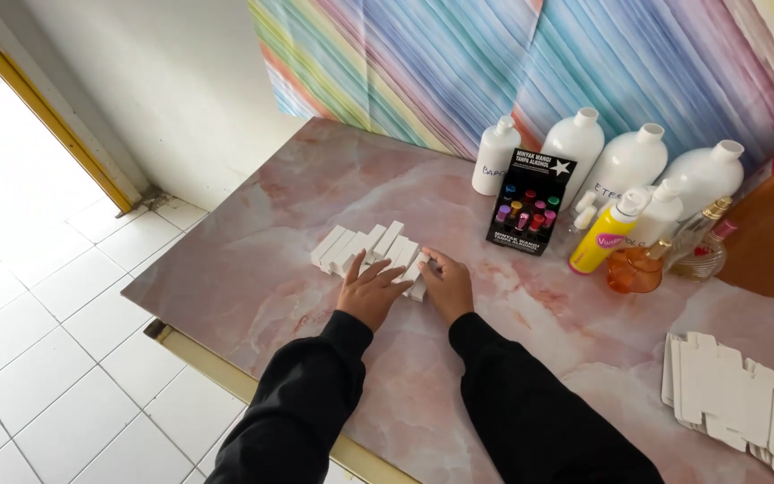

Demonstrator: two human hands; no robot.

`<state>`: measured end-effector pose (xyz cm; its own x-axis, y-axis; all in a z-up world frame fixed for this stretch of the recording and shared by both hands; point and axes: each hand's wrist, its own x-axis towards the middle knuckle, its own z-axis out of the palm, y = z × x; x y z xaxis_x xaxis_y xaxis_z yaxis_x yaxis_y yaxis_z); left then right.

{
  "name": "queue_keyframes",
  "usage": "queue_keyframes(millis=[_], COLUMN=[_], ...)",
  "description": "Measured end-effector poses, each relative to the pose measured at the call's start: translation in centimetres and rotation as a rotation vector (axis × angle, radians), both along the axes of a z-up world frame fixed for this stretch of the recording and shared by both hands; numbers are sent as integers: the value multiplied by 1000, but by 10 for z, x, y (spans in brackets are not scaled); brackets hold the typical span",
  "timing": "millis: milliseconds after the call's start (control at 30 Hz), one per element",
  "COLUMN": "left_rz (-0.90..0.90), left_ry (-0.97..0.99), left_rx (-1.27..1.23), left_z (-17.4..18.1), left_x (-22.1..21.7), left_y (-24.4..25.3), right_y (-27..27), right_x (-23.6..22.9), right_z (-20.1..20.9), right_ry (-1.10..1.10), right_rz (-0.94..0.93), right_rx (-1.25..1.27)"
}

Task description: Folding flat cardboard templates into small rectangular boxes for perfume products

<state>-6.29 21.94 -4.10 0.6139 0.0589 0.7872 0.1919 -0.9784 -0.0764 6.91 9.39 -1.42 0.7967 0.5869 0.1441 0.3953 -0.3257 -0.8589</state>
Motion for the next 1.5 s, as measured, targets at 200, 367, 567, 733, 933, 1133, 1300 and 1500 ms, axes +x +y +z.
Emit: queue_keyframes(millis=[200,367,567,733,933,1133,1300,1500], left_rz=[85,-167,-469,-536,-457,-432,-395,-717], left_ry=[54,-114,44,533,738,768,745,282], left_rx=[-31,-16,-219,-440,-399,-414,-458,-418], left_z=[-9,33,37,13,10,18,16,25], left_x=[4,1,44,68,68,65,66,98], left_y=[-4,-55,-143,-199,-205,-204,-206,-252], right_y=[-3,-38,-167,-259,-285,-285,-286,-329], right_x=[-6,7,24,9,9,7,9,32], right_z=[16,7,32,24,3,3,-10,21], right_ry=[34,81,-331,-477,-599,-596,-561,-593], right_rz=[-43,-18,73,25,82,71,62,-167], right_rx=[81,194,136,-259,-206,-199,-183,-39])
